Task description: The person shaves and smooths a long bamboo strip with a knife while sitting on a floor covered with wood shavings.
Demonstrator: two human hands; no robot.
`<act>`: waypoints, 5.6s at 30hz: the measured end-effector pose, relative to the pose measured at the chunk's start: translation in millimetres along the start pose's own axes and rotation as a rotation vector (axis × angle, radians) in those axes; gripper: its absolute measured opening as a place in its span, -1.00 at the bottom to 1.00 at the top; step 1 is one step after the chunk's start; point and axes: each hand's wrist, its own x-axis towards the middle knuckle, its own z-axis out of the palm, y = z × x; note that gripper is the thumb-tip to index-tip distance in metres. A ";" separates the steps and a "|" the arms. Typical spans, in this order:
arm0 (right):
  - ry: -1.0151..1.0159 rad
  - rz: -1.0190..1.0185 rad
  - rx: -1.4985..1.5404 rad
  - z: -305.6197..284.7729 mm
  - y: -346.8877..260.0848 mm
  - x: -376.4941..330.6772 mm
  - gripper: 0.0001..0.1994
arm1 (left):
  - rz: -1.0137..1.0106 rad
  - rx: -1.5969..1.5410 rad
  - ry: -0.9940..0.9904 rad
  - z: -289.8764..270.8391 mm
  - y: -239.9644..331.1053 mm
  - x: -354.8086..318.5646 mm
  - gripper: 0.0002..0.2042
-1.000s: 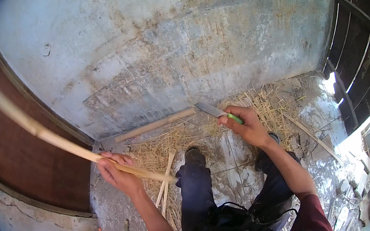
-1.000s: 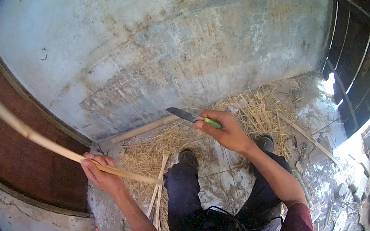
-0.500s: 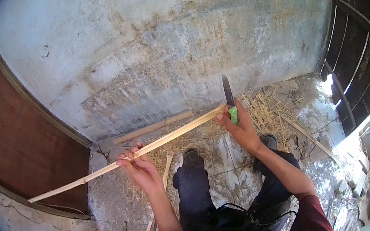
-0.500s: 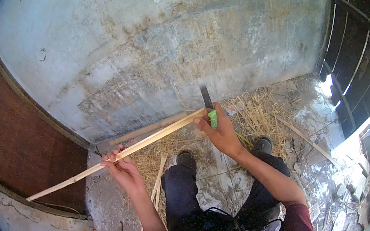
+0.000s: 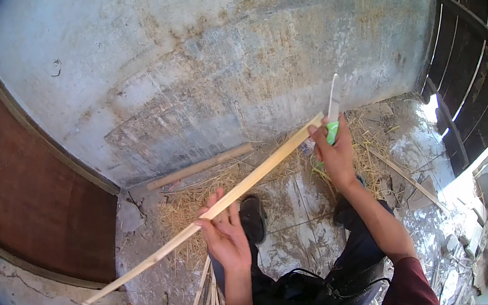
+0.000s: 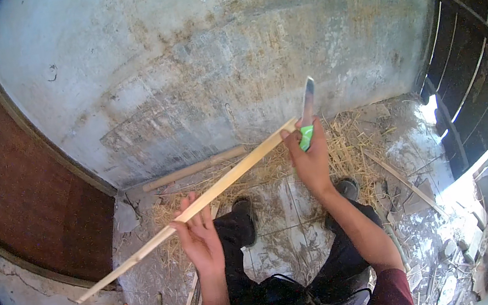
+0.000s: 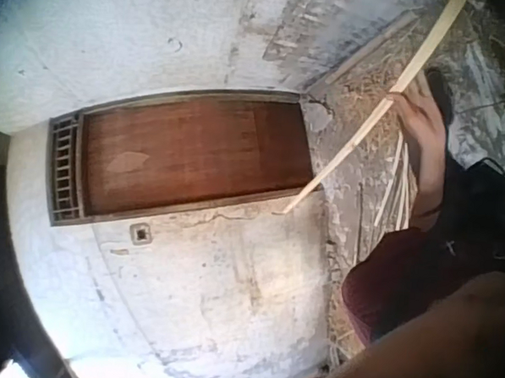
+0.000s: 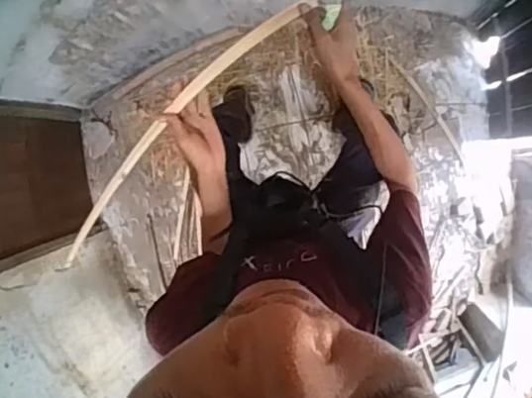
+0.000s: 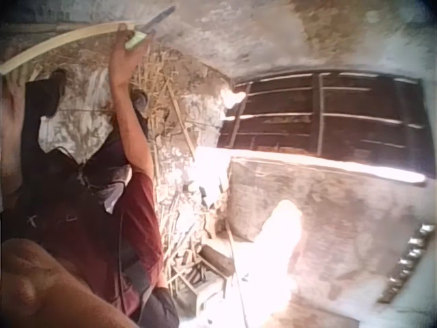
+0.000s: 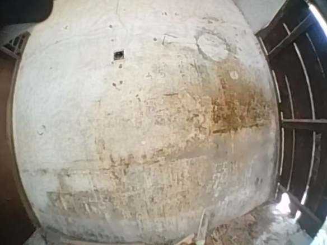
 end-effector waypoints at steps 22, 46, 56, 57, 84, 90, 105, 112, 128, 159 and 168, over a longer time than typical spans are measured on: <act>0.215 -0.092 -0.075 -39.5 -2.7 49.4 -0.69 | -0.100 1.772 -0.469 -59.0 135.4 -11.9 -0.31; 0.327 -0.114 -0.079 -52.0 -3.3 59.0 -0.68 | -0.576 1.554 -0.538 -118.5 121.2 -39.5 -0.73; 0.220 -0.072 -0.090 -72.3 11.4 70.8 -0.79 | -0.405 1.440 -0.537 -103.0 119.1 -33.7 -0.77; 0.228 -0.086 -0.112 -72.7 13.5 70.4 -0.80 | -0.507 1.350 -0.438 -94.3 116.1 -35.0 -0.78; -0.365 0.029 -0.128 19.6 17.4 -17.9 -0.54 | -0.473 1.067 -0.352 6.4 24.4 -8.6 -0.69; -0.474 0.070 -0.025 10.8 -2.2 -4.0 -0.69 | -0.472 1.094 -0.523 24.6 19.4 2.1 -0.65; -0.237 0.082 -0.087 7.7 18.5 4.4 -0.77 | -0.146 1.410 -0.698 62.9 -58.1 66.1 -0.53; -0.261 -0.046 -0.514 -3.9 16.9 14.5 -0.75 | -0.847 0.709 -0.564 23.3 -80.1 93.6 -0.77; -0.604 -0.402 -0.759 6.2 37.4 -2.3 -0.75 | -0.839 0.519 -0.577 -16.7 -72.0 99.0 -0.50; -0.631 -0.490 -0.921 18.2 9.9 -5.5 -0.84 | -0.319 0.525 -0.421 -32.4 -45.1 115.5 -0.44; -0.623 -0.506 -0.940 13.5 8.8 -5.6 -0.87 | -0.299 0.526 -0.440 -37.6 -53.1 114.9 -0.53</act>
